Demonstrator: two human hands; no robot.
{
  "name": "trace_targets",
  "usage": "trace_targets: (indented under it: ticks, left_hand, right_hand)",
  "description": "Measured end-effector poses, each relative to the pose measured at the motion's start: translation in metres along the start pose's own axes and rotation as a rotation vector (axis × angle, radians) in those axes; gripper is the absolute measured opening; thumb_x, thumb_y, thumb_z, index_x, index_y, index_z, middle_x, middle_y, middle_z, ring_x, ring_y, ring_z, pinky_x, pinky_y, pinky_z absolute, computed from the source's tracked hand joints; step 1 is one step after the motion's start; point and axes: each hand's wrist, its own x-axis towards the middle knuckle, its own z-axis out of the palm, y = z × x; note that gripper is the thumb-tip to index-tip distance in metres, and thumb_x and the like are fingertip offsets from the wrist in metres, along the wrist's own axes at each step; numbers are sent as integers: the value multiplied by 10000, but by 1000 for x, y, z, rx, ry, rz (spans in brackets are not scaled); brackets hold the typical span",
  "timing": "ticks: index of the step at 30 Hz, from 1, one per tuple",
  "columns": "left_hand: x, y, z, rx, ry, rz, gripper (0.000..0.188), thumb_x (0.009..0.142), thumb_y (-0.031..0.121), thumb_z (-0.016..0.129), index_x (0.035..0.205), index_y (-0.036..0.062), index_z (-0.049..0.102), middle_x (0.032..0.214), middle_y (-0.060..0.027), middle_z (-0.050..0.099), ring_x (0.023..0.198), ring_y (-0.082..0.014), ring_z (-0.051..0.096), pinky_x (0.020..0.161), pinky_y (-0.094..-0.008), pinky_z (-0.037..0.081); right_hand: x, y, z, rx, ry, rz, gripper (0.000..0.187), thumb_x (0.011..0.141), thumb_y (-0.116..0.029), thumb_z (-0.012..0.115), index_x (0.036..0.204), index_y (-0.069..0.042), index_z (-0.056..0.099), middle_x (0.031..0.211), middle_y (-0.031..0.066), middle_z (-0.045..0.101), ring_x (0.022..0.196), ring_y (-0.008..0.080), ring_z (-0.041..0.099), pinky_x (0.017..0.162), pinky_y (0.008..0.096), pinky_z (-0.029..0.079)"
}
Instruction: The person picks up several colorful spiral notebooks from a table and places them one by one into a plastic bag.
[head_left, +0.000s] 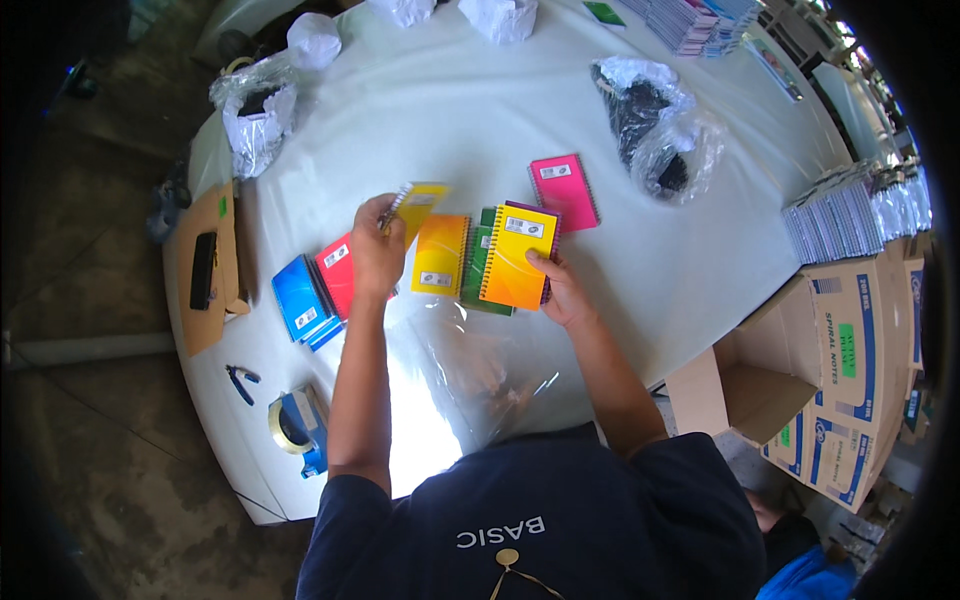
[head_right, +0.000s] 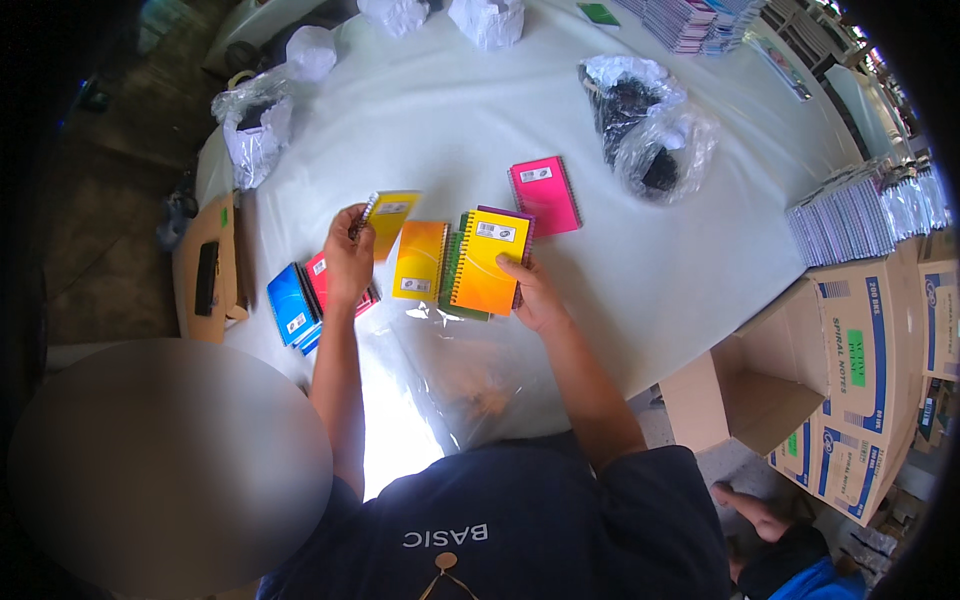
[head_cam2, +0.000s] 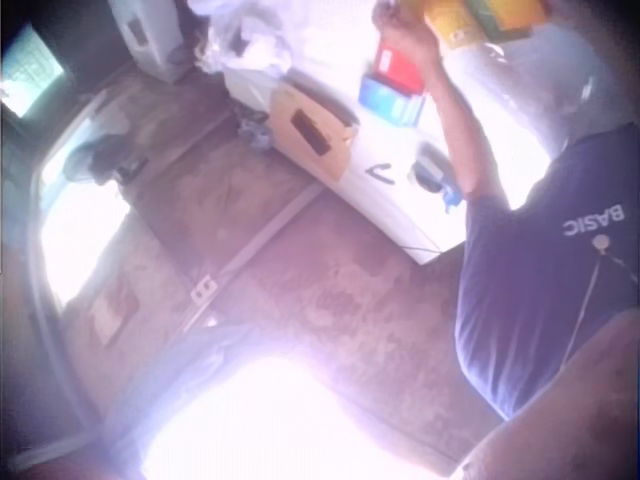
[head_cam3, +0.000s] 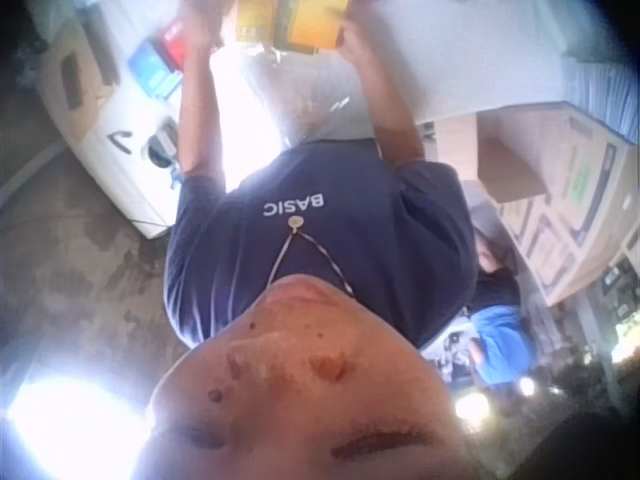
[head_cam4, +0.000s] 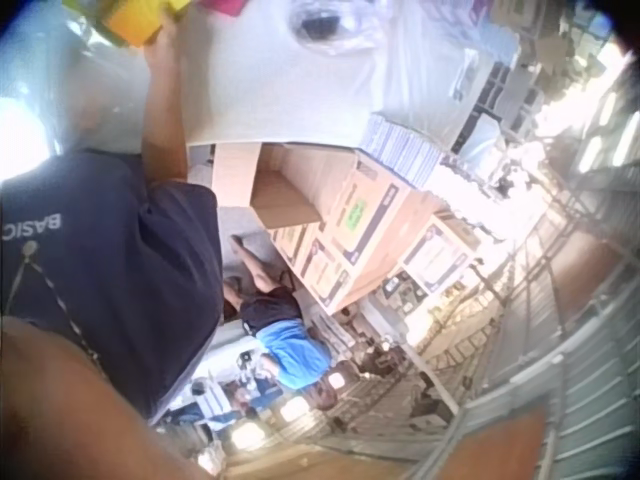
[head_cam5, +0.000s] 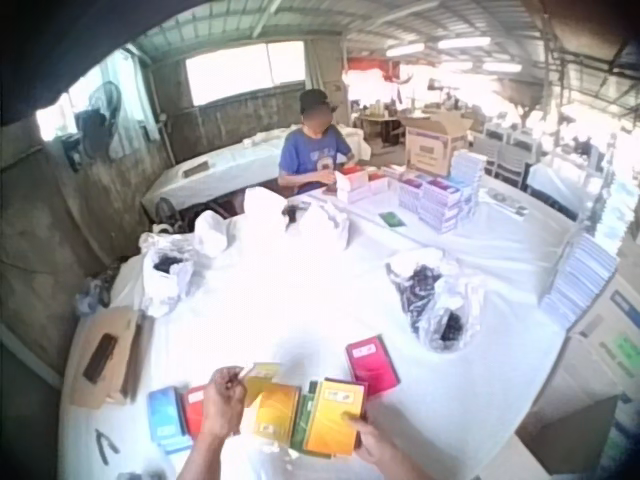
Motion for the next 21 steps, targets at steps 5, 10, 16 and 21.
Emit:
trace_targets:
  ticks: [5, 10, 16, 21]
  left_hand:
    - [-64, 92, -9, 584, -531, 760, 454, 653, 50, 689, 1083, 176, 618, 1205, -91, 530, 1239, -273, 421, 1040, -493, 274]
    - [-69, 37, -5, 402, -81, 326, 609, 804, 98, 646, 1359, 124, 399, 1411, -144, 347, 1326, -333, 305, 1070, -474, 282]
    - [-81, -82, -56, 839, -110, 119, 592, 838, 222, 616, 1352, 40, 387, 1404, -278, 332, 1301, -402, 340, 1040, -424, 346]
    - [-72, -75, -64, 665, -173, 42, 485, 865, 303, 595, 1259, 36, 501, 1310, -228, 480, 1198, -358, 487, 924, -413, 462]
  right_hand:
    - [-13, -4, 42, 172, -139, 247, 471, 938, -356, 479, 1307, -69, 430, 1237, 91, 537, 1146, 215, 525, 946, 367, 443]
    - [-19, 28, 34, 80, -239, 250, 445, 890, -234, 559, 1286, -62, 454, 1206, 90, 562, 1111, 221, 553, 948, 375, 441]
    - [-16, 27, 31, 68, -160, 327, 422, 834, -121, 609, 1230, -41, 488, 1134, 91, 596, 1033, 220, 593, 863, 367, 481]
    - [-11, 30, 47, 24, -146, 277, 410, 823, -97, 611, 1212, -45, 492, 1096, 80, 604, 1018, 205, 596, 843, 349, 488]
